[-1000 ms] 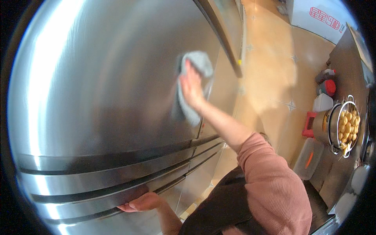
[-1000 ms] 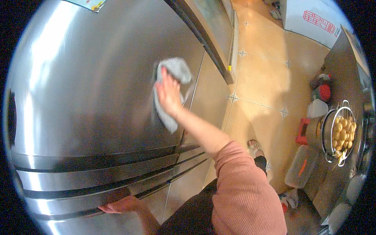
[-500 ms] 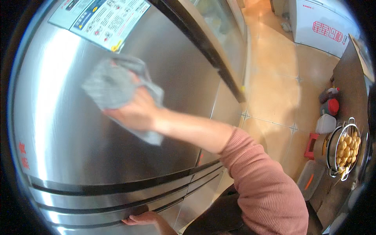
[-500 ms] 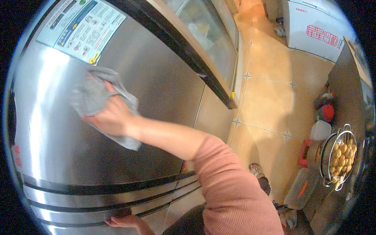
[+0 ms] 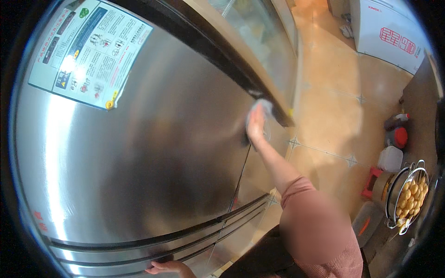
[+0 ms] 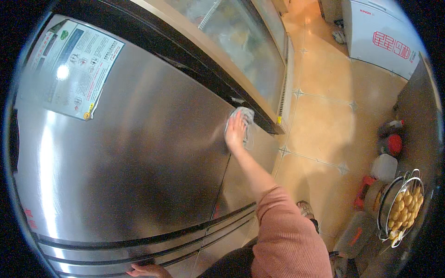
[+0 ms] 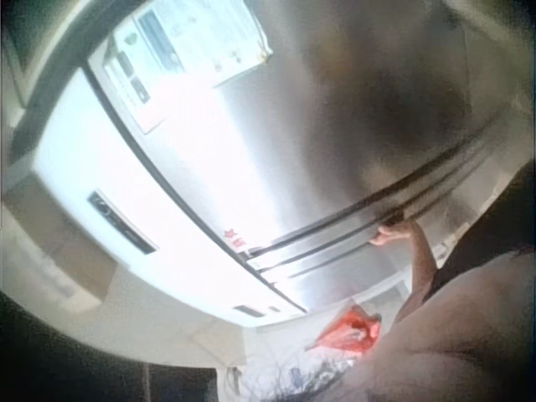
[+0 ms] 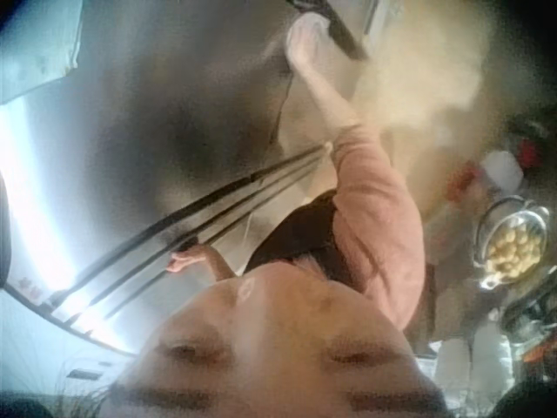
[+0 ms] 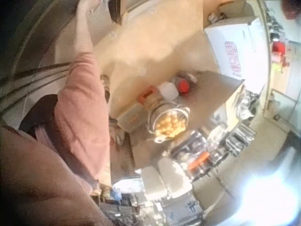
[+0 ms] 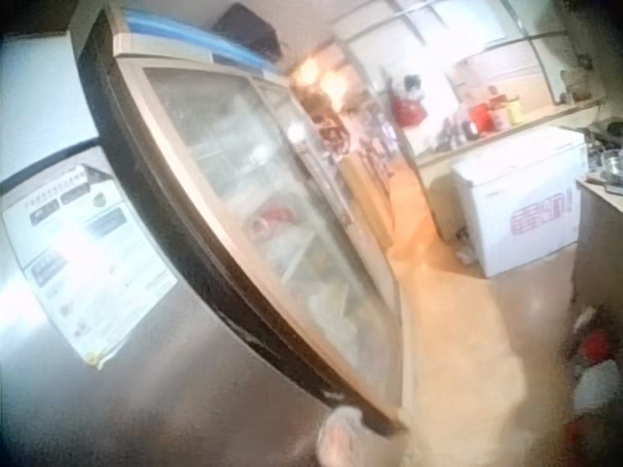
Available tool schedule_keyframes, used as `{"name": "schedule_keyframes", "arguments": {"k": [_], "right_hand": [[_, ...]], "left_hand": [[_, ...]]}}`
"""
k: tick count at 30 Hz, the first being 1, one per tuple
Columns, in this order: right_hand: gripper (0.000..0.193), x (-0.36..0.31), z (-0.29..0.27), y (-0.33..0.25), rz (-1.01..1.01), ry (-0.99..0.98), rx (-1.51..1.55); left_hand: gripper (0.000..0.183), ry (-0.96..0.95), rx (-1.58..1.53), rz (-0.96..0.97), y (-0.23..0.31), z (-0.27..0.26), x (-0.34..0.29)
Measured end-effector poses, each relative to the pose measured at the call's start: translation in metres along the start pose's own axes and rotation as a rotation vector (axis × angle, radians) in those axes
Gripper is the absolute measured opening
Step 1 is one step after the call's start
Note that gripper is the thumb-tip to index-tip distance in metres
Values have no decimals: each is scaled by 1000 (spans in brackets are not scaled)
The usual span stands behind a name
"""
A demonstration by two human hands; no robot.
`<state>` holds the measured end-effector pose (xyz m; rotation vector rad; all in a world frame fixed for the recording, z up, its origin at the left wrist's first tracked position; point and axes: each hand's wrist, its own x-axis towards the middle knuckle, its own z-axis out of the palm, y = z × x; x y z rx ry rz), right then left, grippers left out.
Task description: The person wipes the exterior of a stainless steel refrigerator with a cloth, then rinses the cloth at a sink and resumes wiping the refrigerator. The person opens and closes the refrigerator door during the process.
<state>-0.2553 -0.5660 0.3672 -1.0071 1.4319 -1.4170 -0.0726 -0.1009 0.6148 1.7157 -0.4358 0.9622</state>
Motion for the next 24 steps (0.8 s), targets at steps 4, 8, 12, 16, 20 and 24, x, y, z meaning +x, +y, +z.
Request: {"name": "schedule_keyframes", "arguments": {"k": [4,8,12,16,20,24], "right_hand": [[61,-14,16,-73,-272,-9,53],[64,2,11,-248,-854,-29,20],[59,11,19,-413,-1175,41,269],[59,26,25,-467,-1245,13,215],[62,-9,-5,-385,-1234,-78,-1],[66,-66,-32,-296,-884,-714,-483]], "left_hand": [[77,2,10,-12,1,2,-2],[80,47,-42,-20,-9,3,1],[79,97,7,-14,-9,5,2],[79,57,-138,-51,-1,4,-1],[75,12,-33,26,-6,-1,0],[69,80,-19,25,-26,-2,3]]}}
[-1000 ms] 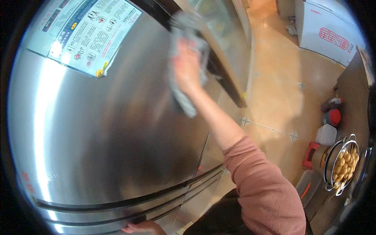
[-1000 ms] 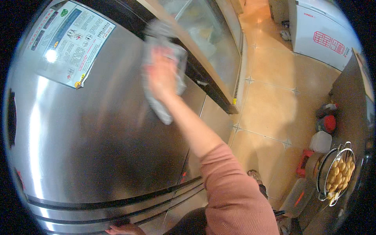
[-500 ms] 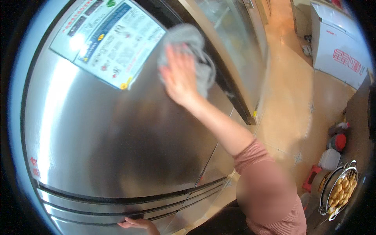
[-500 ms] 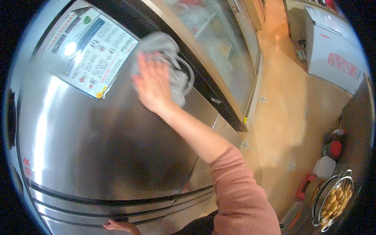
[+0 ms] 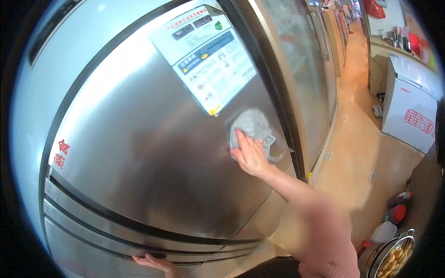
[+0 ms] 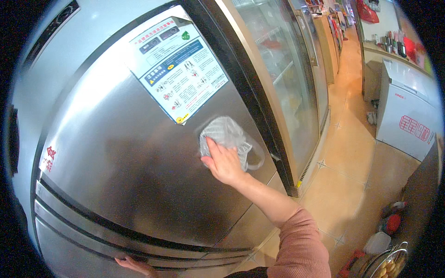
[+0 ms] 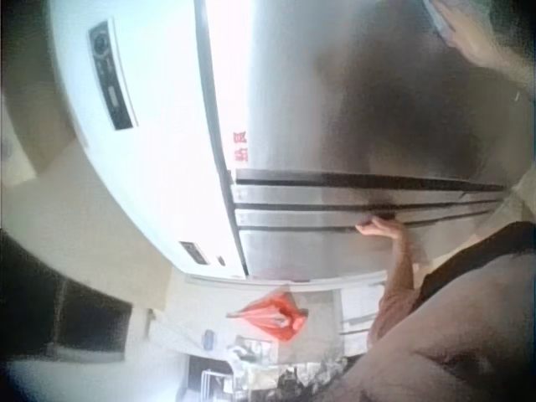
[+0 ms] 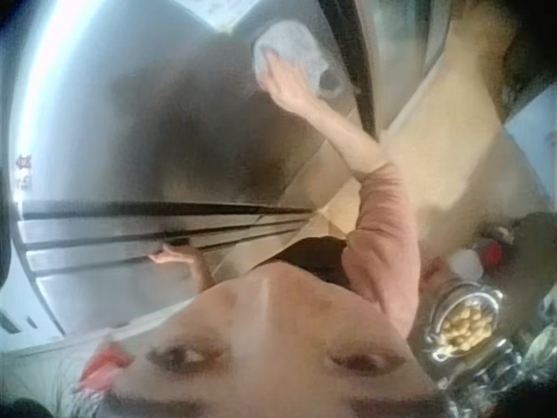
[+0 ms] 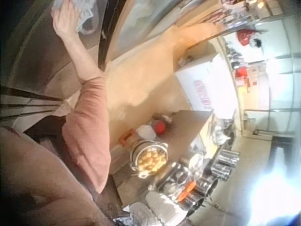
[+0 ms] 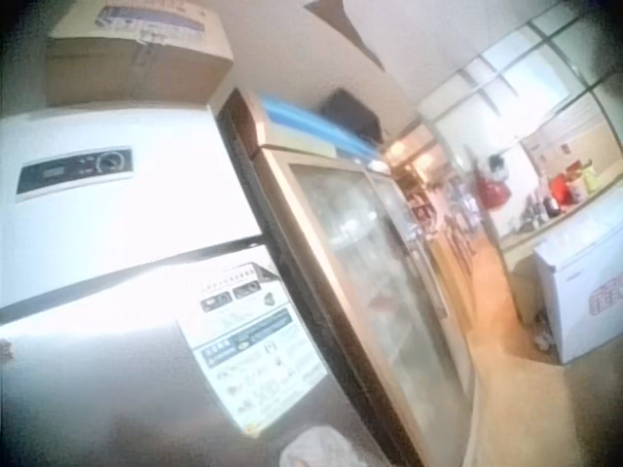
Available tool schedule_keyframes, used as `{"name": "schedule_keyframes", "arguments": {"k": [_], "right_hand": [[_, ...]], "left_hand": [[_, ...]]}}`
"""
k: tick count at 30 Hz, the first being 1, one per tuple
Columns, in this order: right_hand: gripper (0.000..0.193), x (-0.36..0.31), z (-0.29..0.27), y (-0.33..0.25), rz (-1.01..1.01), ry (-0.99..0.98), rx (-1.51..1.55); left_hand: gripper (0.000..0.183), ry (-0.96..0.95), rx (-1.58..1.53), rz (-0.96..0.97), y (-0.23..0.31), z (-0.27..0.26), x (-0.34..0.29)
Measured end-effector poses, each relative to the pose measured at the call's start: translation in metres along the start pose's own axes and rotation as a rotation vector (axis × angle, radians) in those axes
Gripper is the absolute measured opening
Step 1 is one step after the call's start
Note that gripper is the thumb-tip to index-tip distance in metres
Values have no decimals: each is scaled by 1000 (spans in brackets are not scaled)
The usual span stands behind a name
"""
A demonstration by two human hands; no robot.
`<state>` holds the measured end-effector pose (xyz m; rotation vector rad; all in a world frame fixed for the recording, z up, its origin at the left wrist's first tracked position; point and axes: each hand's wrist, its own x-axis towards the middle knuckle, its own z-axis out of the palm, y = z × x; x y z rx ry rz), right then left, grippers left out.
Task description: The person wipes the exterior of a stainless steel refrigerator with a cloth, then rinses the cloth at a sink and resumes wiping the refrigerator. The person opens and closes the refrigerator door during the process.
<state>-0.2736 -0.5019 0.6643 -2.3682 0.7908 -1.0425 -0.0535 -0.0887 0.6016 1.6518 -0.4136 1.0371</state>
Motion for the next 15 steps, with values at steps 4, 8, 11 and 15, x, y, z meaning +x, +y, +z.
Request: {"name": "schedule_keyframes", "arguments": {"k": [4,8,11,15], "right_hand": [[64,52,-27,1,-148,495,363],[63,169,-104,-31,-178,941,24],[63,194,-129,-88,-276,972,56],[58,162,-122,-148,-523,793,18]], "left_hand": [[63,-36,-82,52,-16,-3,3],[61,-59,-106,80,-18,-7,3],[61,-76,-183,53,-15,-7,2],[62,-51,-153,-36,-12,-8,0]]}}
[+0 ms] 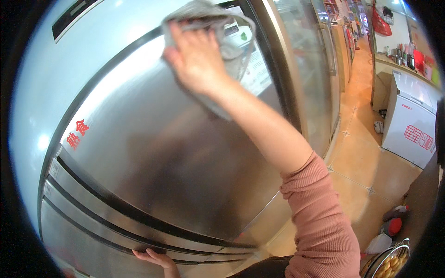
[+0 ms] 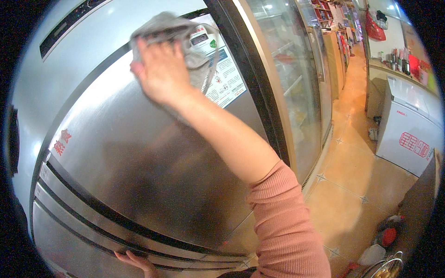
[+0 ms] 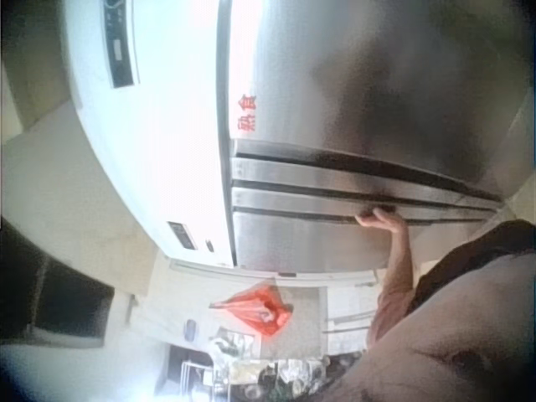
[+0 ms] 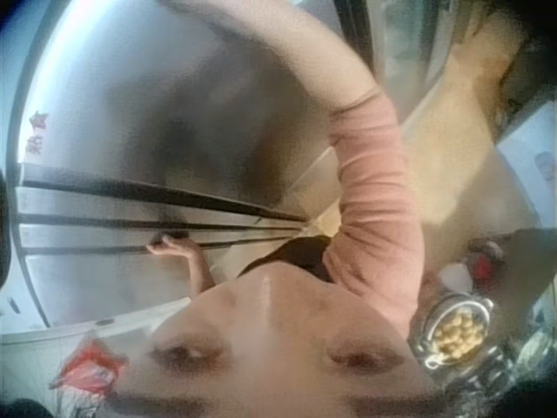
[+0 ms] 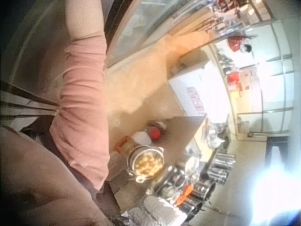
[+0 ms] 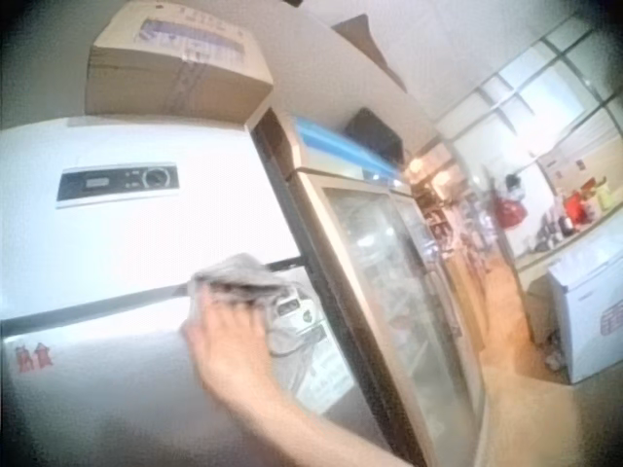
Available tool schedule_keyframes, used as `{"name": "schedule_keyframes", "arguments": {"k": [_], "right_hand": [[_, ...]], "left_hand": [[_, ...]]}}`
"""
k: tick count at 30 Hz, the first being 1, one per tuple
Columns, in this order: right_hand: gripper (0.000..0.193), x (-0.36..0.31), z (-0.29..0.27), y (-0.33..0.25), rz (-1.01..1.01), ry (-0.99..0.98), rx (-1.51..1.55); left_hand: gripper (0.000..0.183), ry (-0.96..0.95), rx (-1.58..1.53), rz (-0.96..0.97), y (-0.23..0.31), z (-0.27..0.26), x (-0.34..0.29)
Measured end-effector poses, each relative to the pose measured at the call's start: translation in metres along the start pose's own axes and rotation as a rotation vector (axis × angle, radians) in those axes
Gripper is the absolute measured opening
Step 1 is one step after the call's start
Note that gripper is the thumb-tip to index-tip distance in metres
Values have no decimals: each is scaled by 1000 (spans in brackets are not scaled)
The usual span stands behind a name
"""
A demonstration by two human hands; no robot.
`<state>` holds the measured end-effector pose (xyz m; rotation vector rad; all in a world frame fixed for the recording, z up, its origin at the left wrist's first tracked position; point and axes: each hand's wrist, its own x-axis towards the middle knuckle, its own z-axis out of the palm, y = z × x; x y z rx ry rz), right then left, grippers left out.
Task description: The person wipes the exterior of a stainless steel refrigerator with a cloth, then rinses the cloth at a sink and resumes wiping the refrigerator. The person opens and closes the refrigerator door during the process.
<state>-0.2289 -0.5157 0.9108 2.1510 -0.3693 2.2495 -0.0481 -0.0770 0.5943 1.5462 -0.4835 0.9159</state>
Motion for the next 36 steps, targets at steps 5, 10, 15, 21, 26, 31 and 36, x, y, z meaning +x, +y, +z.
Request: {"name": "schedule_keyframes", "arguments": {"k": [5,10,15,21,26,31,36], "right_hand": [[45,-3,-27,27,540,-53,298],[54,12,-1,51,224,228,-207],[32,-25,25,-76,-157,96,75],[54,-128,21,-196,-446,-400,463],[53,-178,19,-70,105,-246,144],[59,-303,-10,91,552,92,-354],[57,-517,-7,126,1270,215,-210]], "left_hand": [[64,-60,-9,33,-10,-6,2],[64,-27,-82,74,-22,-7,4],[65,5,-136,37,-20,-5,2],[57,-68,-92,-34,-12,-16,5],[56,-141,-97,-13,-4,-18,9],[61,28,-72,-139,8,5,3],[65,31,25,-110,12,8,-2]]}}
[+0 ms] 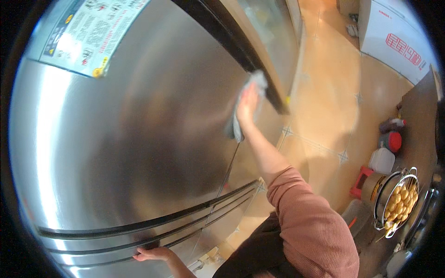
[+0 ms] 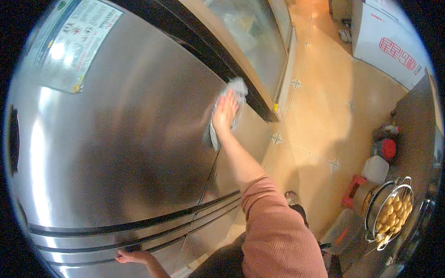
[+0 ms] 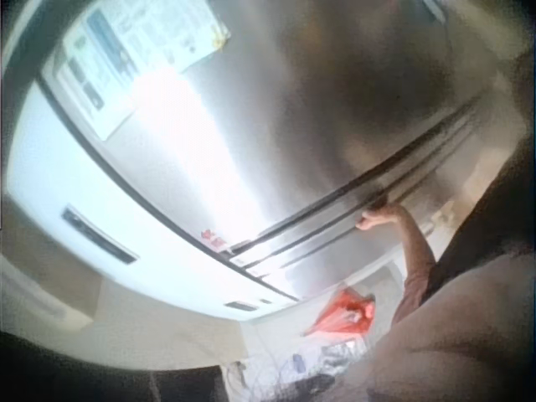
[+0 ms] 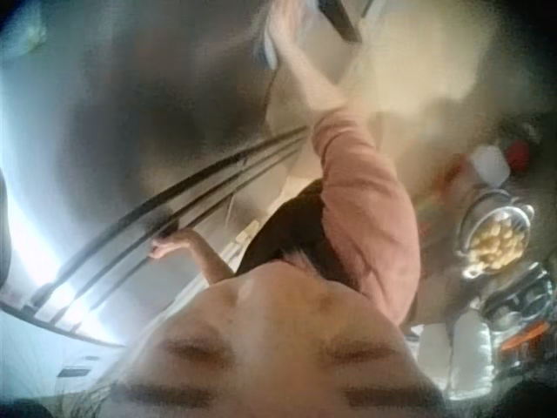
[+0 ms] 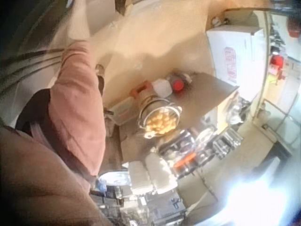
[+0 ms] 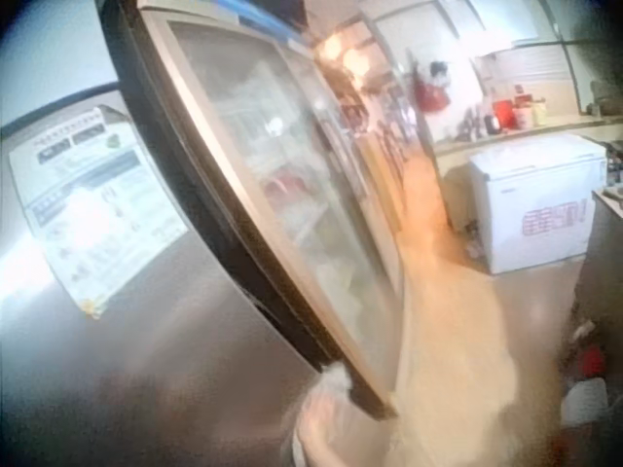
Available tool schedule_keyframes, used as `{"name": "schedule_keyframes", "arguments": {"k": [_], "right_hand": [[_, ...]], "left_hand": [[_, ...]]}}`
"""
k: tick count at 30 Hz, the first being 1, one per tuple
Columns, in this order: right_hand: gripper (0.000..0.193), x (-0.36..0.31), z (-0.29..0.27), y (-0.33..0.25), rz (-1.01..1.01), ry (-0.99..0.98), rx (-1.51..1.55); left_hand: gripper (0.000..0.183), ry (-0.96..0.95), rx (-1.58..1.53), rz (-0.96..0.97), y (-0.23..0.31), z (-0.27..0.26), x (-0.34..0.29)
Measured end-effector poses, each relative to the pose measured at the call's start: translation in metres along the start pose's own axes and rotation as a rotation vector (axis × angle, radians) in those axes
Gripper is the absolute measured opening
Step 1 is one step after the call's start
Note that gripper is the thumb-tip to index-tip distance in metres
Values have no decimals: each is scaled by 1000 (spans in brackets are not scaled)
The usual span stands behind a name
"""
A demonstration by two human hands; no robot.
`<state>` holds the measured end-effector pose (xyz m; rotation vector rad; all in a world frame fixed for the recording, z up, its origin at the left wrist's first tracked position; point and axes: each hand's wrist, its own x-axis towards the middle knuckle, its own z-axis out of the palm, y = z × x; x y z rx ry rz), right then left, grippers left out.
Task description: The person wipes the exterior of a stainless steel refrigerator with a cloth, then rinses the cloth at a sink and resumes wiping the refrigerator. The person opens and closes the refrigerator door during the process.
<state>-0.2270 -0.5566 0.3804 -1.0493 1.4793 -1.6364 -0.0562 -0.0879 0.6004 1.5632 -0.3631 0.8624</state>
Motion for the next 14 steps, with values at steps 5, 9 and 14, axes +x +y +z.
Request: {"name": "schedule_keyframes", "arguments": {"k": [5,9,14], "right_hand": [[60,-192,-12,52,590,-73,123],[60,-285,-49,-18,-10,-249,-77],[63,-161,-36,18,80,-370,65]], "left_hand": [[63,-8,30,4,-4,-3,7],[63,-65,-28,-28,-6,-7,8],[66,-5,10,-3,-28,-14,13]]}}
